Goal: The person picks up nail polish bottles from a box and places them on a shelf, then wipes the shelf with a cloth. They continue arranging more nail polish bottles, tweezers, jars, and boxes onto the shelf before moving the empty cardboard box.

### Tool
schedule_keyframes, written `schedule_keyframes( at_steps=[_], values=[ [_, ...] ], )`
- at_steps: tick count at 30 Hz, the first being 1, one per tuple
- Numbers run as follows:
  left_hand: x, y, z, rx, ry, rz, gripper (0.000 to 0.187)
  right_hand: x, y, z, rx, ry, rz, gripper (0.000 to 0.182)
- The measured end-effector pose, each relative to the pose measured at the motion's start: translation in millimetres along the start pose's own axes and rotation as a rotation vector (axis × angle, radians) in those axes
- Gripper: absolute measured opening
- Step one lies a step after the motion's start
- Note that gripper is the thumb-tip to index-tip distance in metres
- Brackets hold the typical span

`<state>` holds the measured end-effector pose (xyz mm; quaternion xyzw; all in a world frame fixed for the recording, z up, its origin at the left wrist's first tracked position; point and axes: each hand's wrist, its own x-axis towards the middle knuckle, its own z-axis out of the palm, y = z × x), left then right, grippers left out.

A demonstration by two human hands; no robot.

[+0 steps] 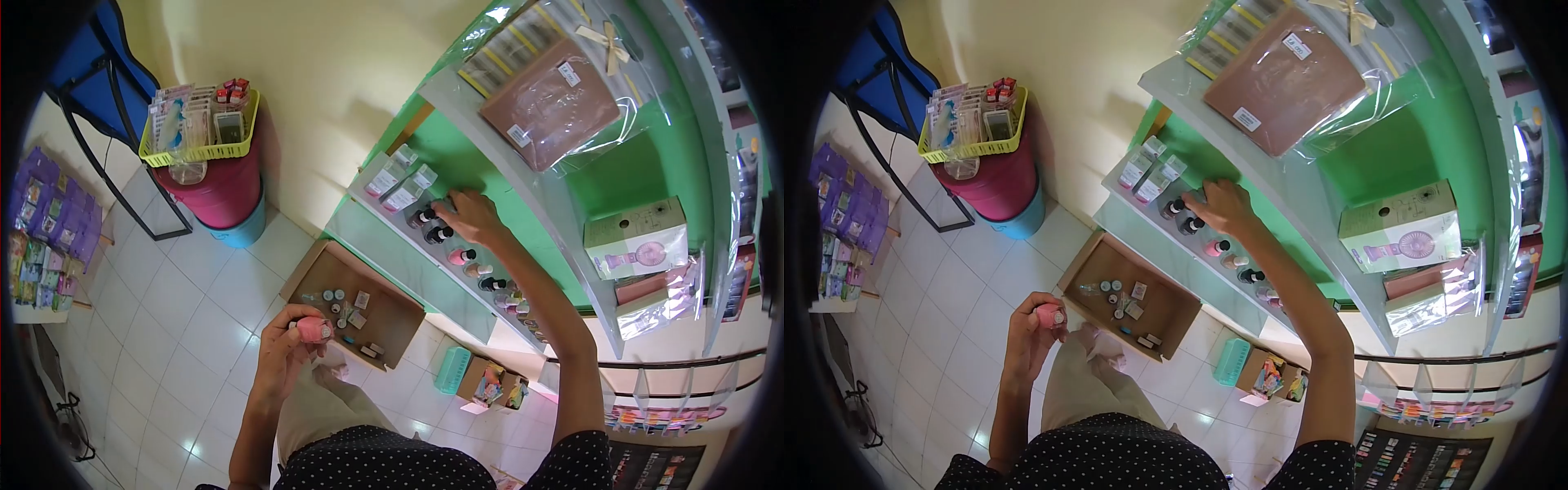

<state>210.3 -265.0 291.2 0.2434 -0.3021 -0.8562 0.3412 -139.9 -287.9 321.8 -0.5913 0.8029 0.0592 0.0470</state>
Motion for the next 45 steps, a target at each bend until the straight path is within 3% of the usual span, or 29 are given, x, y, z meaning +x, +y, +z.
schedule_keyframes(
  at_steps=[6, 8, 12, 20, 23, 30, 36, 37, 40, 45],
  values=[
    [5.7, -2.0, 0.5, 0.000, 0.008, -0.012, 0.046, 1.8, 11.7, 10.0, -0.026, 0.086, -0.063, 0.030],
    [6.8, -2.8, 0.6, 0.003, 0.001, -0.015, 0.046, -0.2, 13.3, 11.6, 0.031, 0.258, -0.141, 0.018],
    [8.7, -4.2, 3.6, 0.001, -0.014, -0.025, 0.045, 2.4, 12.2, 14.9, 0.040, 0.314, -0.168, 0.013],
    [11.4, -5.0, 4.9, 0.018, -0.001, -0.049, 0.045, -1.1, 36.1, 22.1, -0.110, 0.354, -0.564, 0.017],
    [10.7, -5.0, 2.2, 0.021, 0.006, -0.045, 0.045, -16.3, 49.4, 19.6, -0.156, 0.203, -0.499, 0.013],
    [15.0, -6.7, 1.5, 0.022, -0.027, -0.063, 0.043, -5.1, 34.3, 24.4, -0.165, 0.342, -0.444, 0.012],
    [15.2, -0.2, 11.2, 0.060, -0.038, -0.093, 0.044, -36.4, 57.0, 23.9, -0.168, 0.197, -0.338, 0.007],
    [14.6, -1.1, 9.9, 0.062, -0.041, -0.097, 0.044, -42.3, 64.5, 18.7, -0.164, 0.021, -0.263, 0.006],
    [13.9, -6.6, 5.9, 0.053, -0.009, -0.067, 0.043, -50.8, 69.5, 12.7, -0.189, -0.075, -0.229, 0.006],
    [18.0, -9.0, 14.8, 0.070, -0.025, -0.090, 0.042, -54.5, 66.5, 15.9, -0.065, 0.031, -0.202, 0.007]
  ],
)
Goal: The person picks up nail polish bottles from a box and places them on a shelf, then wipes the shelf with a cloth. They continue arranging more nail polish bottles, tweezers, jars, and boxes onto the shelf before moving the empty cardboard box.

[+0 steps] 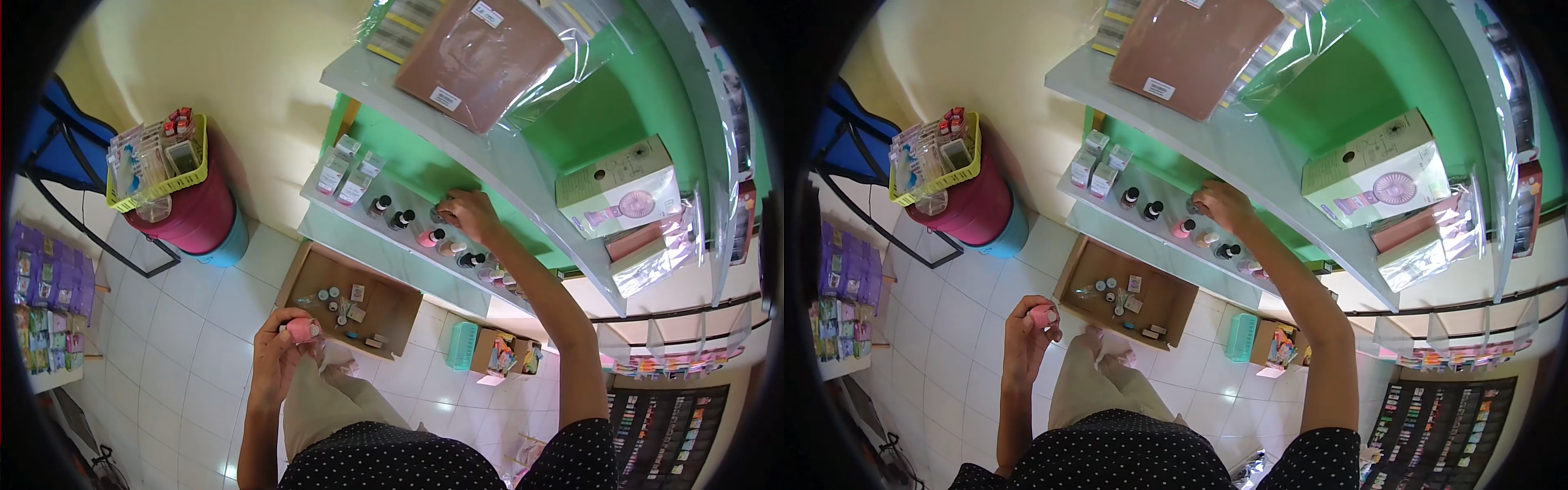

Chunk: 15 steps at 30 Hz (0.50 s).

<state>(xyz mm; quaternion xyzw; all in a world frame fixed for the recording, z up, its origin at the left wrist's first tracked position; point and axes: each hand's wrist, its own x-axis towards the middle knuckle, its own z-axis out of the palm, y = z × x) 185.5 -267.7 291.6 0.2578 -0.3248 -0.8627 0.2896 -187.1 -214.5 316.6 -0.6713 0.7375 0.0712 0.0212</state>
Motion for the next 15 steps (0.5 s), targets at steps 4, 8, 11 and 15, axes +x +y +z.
schedule_keyframes(
  at_steps=[4, 8, 11, 15],
  values=[
    [-0.7, 0.4, 0.9, 0.013, -0.014, -0.014, 0.043, -24.5, 17.5, 7.0, -0.082, 0.005, -0.031, 0.008],
    [-1.9, 0.4, 1.3, 0.027, -0.026, 0.009, 0.039, -28.9, 19.1, 2.6, -0.094, -0.010, -0.024, 0.009],
    [2.5, 10.0, 10.8, 0.126, -0.072, 0.037, 0.033, -26.5, 14.8, -2.5, -0.157, 0.031, 0.010, 0.011],
    [23.1, 34.3, 34.1, 0.479, -0.265, 0.131, 0.027, -42.1, -15.4, -17.9, 0.427, 0.618, 0.382, 0.017]
  ],
)
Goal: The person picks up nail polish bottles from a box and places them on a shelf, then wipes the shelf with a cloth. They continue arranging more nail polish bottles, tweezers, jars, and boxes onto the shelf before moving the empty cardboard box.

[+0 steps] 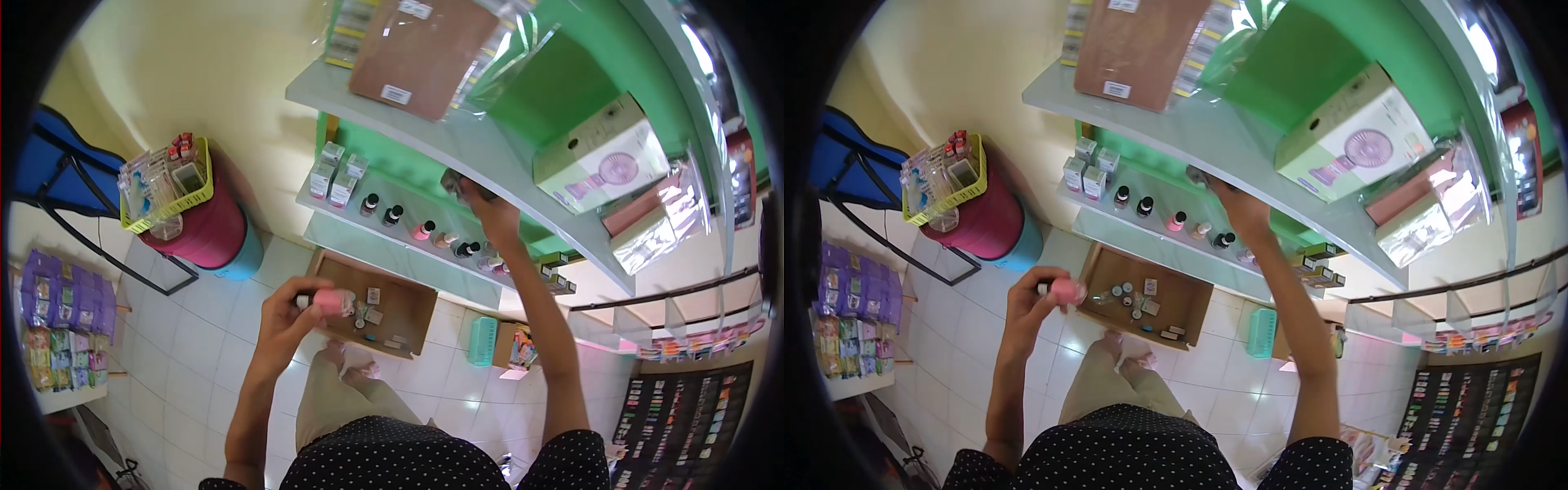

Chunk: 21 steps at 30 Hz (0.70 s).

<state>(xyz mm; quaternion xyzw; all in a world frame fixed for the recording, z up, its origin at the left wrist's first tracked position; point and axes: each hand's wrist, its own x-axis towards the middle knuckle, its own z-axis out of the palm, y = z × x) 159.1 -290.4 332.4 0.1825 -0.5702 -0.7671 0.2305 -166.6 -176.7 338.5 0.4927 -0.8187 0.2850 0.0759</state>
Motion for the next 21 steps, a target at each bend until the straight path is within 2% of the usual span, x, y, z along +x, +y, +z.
schedule_keyframes(
  at_steps=[1, 2, 3, 4, 5, 7, 9, 11, 13, 14, 16, 17, 19, 20, 21],
  values=[
    [9.0, 3.7, 3.0, 0.022, -0.045, 0.009, 0.026, -7.1, -17.8, -9.3, 0.215, 0.133, 0.198, 0.020],
    [21.0, 11.6, 11.7, 0.062, -0.067, 0.010, 0.026, -27.0, -41.9, -22.8, 0.818, 0.368, 0.349, 0.022],
    [35.7, 15.5, 19.5, 0.123, -0.129, 0.069, 0.026, -48.7, -50.6, -37.4, 0.896, 0.244, 0.518, 0.024],
    [49.7, 18.8, 27.8, 0.186, -0.193, 0.128, 0.026, -77.3, -56.8, -40.3, 1.017, 0.268, 0.472, 0.023],
    [62.2, 21.0, 36.8, 0.209, -0.208, 0.125, 0.026, -105.9, -63.4, -45.4, 1.088, 0.266, 0.518, 0.019],
    [85.5, 20.7, 56.5, 0.463, -0.265, 0.114, 0.025, -161.7, -79.5, -63.0, 1.105, 0.217, 0.681, 0.017],
    [111.0, 16.3, 73.3, 0.665, -0.387, 0.277, 0.020, -212.7, -88.6, -75.1, 1.083, 0.321, 0.795, 0.018],
    [137.5, 7.7, 91.0, 0.674, -0.458, 0.270, 0.017, -256.4, -95.4, -85.4, 1.047, 0.457, 0.850, 0.018],
    [172.8, -6.8, 102.6, 0.908, -0.516, 0.425, 0.017, -301.2, -92.9, -86.2, 1.101, 0.604, 0.904, 0.019],
    [188.2, -14.4, 106.4, 0.922, -0.549, 0.425, 0.017, -321.3, -92.3, -84.9, 1.114, 0.679, 0.930, 0.019],
    [218.9, -24.3, 111.6, 1.295, -0.553, 0.661, 0.018, -350.4, -95.5, -83.7, 1.102, 0.798, 0.973, 0.019],
    [231.1, -25.3, 117.1, 1.303, -0.580, 0.676, 0.018, -360.8, -97.0, -82.8, 1.078, 0.885, 1.004, 0.019],
    [251.7, -28.0, 126.4, 1.456, -0.654, 0.294, 0.020, -376.2, -99.7, -81.6, 1.068, 0.965, 1.024, 0.019],
    [260.7, -30.5, 129.1, 1.465, -0.674, 0.307, 0.020, -382.8, -99.9, -80.8, 1.050, 1.015, 1.039, 0.020],
    [269.7, -34.5, 129.8, 1.491, -0.814, 0.310, 0.021, -389.9, -99.5, -79.1, 1.048, 1.051, 1.043, 0.020]
  ],
)
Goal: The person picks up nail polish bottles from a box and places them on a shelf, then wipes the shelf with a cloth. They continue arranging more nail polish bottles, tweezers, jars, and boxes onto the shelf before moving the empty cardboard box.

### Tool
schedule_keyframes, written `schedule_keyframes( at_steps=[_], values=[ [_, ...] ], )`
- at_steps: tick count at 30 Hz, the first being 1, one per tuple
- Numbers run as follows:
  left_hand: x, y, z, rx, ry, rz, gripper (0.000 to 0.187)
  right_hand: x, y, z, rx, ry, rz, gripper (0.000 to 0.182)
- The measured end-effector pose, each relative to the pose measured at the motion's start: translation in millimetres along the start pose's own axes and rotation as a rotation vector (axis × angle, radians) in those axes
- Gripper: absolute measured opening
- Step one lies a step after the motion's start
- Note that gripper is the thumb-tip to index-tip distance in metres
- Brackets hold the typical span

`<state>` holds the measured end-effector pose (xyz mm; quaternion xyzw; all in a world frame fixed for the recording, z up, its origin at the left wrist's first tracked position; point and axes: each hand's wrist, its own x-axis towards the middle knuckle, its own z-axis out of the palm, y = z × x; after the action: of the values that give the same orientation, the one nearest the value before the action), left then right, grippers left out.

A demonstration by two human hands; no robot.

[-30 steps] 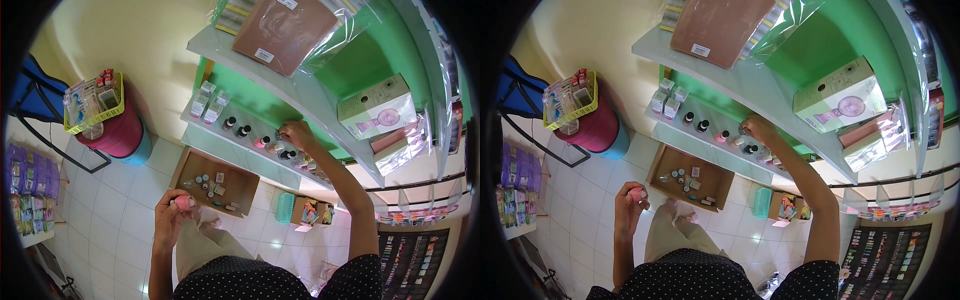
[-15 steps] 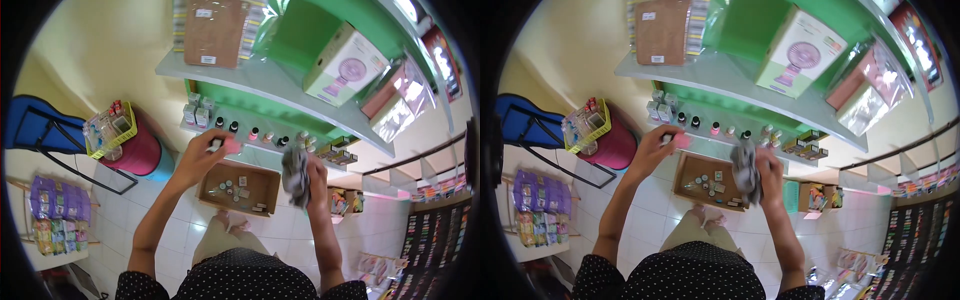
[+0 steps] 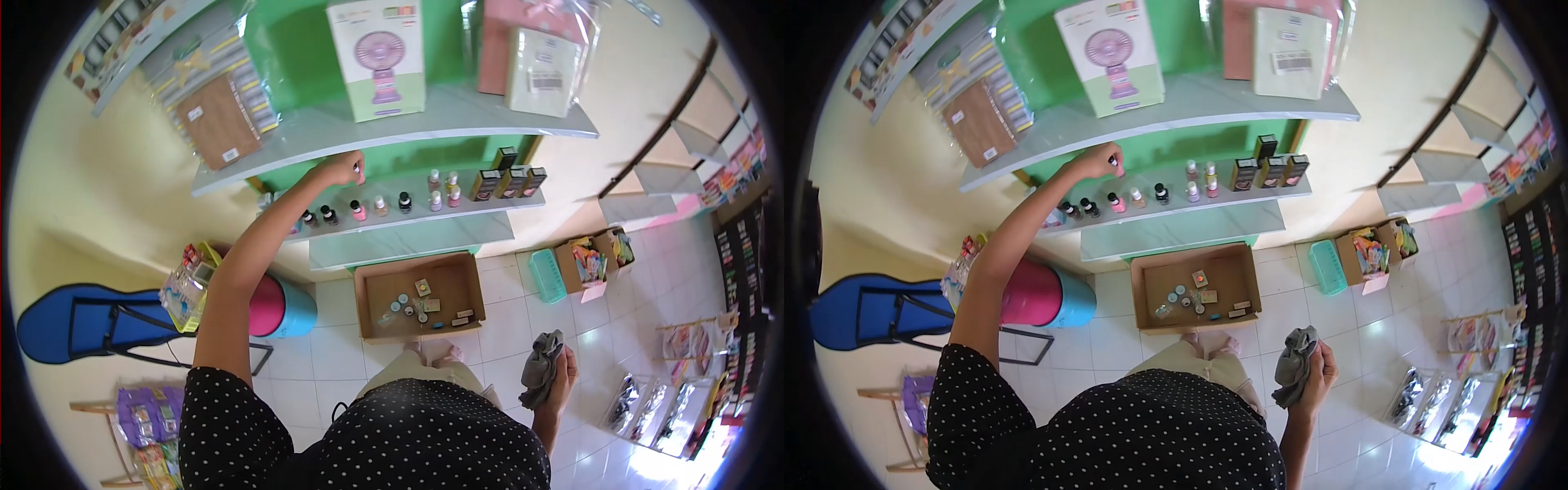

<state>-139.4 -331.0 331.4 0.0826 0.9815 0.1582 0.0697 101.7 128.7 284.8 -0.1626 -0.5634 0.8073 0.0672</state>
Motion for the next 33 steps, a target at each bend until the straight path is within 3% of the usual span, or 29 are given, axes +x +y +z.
schedule_keyframes(
  at_steps=[1, 5, 19, 25, 28, 30, 32, 33],
  values=[
    [5.4, -0.7, 0.4, 0.029, -0.099, 0.079, 0.021, -0.1, 1.7, -5.4, 0.010, 0.016, -0.001, 0.020],
    [11.6, 1.1, 11.2, 0.048, -0.289, 0.047, 0.022, 2.6, 4.5, -15.8, 0.000, 0.075, -0.030, 0.020],
    [0.8, -6.0, 17.8, 0.091, -0.121, 0.052, 0.027, 20.3, -0.7, -13.5, -0.041, 0.063, -0.003, 0.019],
    [2.9, -7.3, 18.6, 0.068, -0.167, -0.049, 0.028, 27.4, -6.7, -11.1, -0.040, 0.023, 0.004, 0.019],
    [1.3, -9.0, 15.4, -0.053, -0.231, -0.063, 0.039, 31.1, -5.9, -14.6, -0.036, 0.029, 0.021, 0.019],
    [-8.1, -0.4, 8.9, 0.058, -0.090, -0.058, 0.038, 32.3, -5.5, -18.1, -0.027, 0.027, 0.040, 0.019],
    [-19.7, -3.5, -8.8, -0.041, -0.135, -0.091, 0.045, 32.7, -4.7, -23.7, -0.054, 0.008, 0.052, 0.021],
    [-39.1, 11.7, -18.9, 0.088, -0.049, -0.154, 0.039, 32.4, -2.8, -27.4, -0.074, -0.014, 0.060, 0.023]
  ],
)
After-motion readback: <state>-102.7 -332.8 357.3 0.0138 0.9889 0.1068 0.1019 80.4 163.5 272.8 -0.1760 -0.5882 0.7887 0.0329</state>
